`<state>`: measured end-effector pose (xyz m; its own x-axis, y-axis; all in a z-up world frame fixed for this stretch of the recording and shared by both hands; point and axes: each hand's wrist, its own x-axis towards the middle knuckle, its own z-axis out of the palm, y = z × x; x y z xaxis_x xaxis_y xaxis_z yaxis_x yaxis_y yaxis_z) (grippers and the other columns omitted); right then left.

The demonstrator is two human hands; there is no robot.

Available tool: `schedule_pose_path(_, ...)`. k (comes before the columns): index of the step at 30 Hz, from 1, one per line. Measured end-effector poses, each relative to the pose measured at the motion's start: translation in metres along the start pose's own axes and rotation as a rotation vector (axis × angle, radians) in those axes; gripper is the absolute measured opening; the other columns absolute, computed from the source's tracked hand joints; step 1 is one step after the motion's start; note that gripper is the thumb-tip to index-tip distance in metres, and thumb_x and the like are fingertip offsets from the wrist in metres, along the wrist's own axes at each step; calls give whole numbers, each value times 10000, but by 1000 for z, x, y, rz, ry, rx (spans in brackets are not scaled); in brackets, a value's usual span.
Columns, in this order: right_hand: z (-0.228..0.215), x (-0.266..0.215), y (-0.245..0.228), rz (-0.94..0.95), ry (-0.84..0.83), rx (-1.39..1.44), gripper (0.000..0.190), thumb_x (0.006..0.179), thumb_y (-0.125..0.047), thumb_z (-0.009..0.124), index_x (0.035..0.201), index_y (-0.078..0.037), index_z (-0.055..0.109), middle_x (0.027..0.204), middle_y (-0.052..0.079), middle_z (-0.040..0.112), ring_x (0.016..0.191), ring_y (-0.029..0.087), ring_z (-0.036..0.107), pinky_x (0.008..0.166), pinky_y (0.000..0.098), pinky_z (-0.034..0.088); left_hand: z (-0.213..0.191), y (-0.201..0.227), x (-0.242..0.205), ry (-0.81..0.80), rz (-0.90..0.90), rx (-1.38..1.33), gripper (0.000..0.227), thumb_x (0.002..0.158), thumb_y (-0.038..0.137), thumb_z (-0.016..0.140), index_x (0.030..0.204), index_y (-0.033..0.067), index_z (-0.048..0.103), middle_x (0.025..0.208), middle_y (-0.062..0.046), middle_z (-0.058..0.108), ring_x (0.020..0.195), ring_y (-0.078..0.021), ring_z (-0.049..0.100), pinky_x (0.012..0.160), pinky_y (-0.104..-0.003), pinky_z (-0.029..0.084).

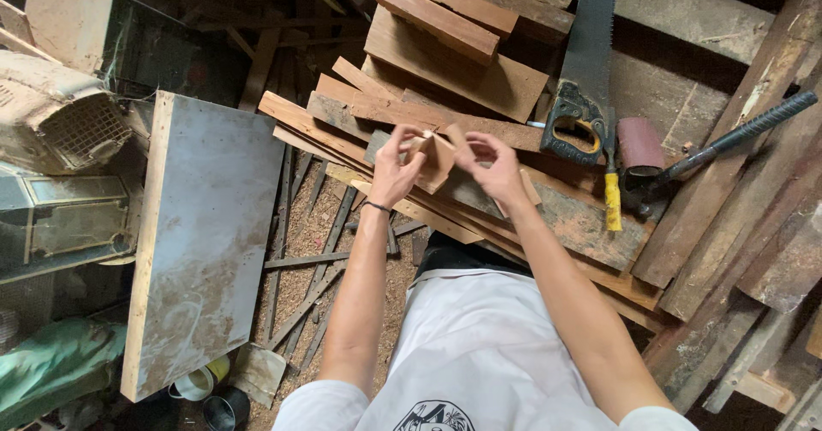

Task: The person assembles a small wooden box by hammering nails into pre-cut pieces, then sands the edges with sandpaper. The person repeatedly checks the fit of the pieces and continues nailing them together.

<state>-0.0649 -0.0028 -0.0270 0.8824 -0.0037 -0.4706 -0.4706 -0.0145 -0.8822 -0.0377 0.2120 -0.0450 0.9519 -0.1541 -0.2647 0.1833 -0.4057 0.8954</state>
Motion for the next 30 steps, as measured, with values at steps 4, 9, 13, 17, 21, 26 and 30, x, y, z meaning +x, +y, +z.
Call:
schedule_pose_path(4,-9,-3,-11,47,42,56,650,771,-203,838,1375,-156,602,1301,71,674,1150,216,664,1018,398,562,10,-12,1,201,105,-131,255,871,15,635,1073,57,485,1493,-186,549,1245,-335,639,784,-387,650)
schedule_pose_path(9,-8,4,-11,-167,-58,30,726,750,-69,877,1397,-107,551,1300,105,654,1223,236,651,1121,404,522,16,-20,-8,234,-2,-125,543,848,26,635,1373,104,524,1174,-270,591,1100,-361,662,896,-405,660)
schedule_pose_path(13,-6,5,-11,-234,-121,-2,739,764,-53,897,1402,-120,529,1335,104,662,1239,221,655,1118,397,533,12,-17,-8,273,191,-16,367,844,21,683,1189,64,568,1495,-179,593,1292,-285,636,979,-416,621)
schedule_pose_path(17,-7,4,-22,-328,-163,-164,807,788,-114,871,1471,-166,446,1304,101,689,1181,205,693,1060,384,577,4,-2,-6,147,-42,-94,489,789,82,709,1259,113,582,1370,-136,638,1321,-270,606,922,-396,656)
schedule_pose_path(21,-2,6,-30,-350,-188,-272,771,775,-140,887,1425,-164,473,1256,116,684,1086,226,716,966,385,611,-9,10,-12,88,63,-61,676,682,85,820,1302,106,551,1339,-123,642,1254,-306,625,1044,-454,551)
schedule_pose_path(26,-19,18,-31,-442,-202,-404,865,837,-148,857,1586,-204,428,1291,153,645,1191,240,676,1064,366,582,-15,12,-11,38,73,-70,618,742,118,773,1320,117,554,1351,-109,662,1268,-296,650,1002,-420,584)
schedule_pose_path(30,-28,29,-16,-111,-285,-362,930,842,-227,822,1636,-231,336,1360,170,611,1198,258,638,1066,344,561,-14,5,-10,55,-19,-31,611,748,123,749,1326,137,552,1340,-106,666,1193,-284,686,898,-426,616)
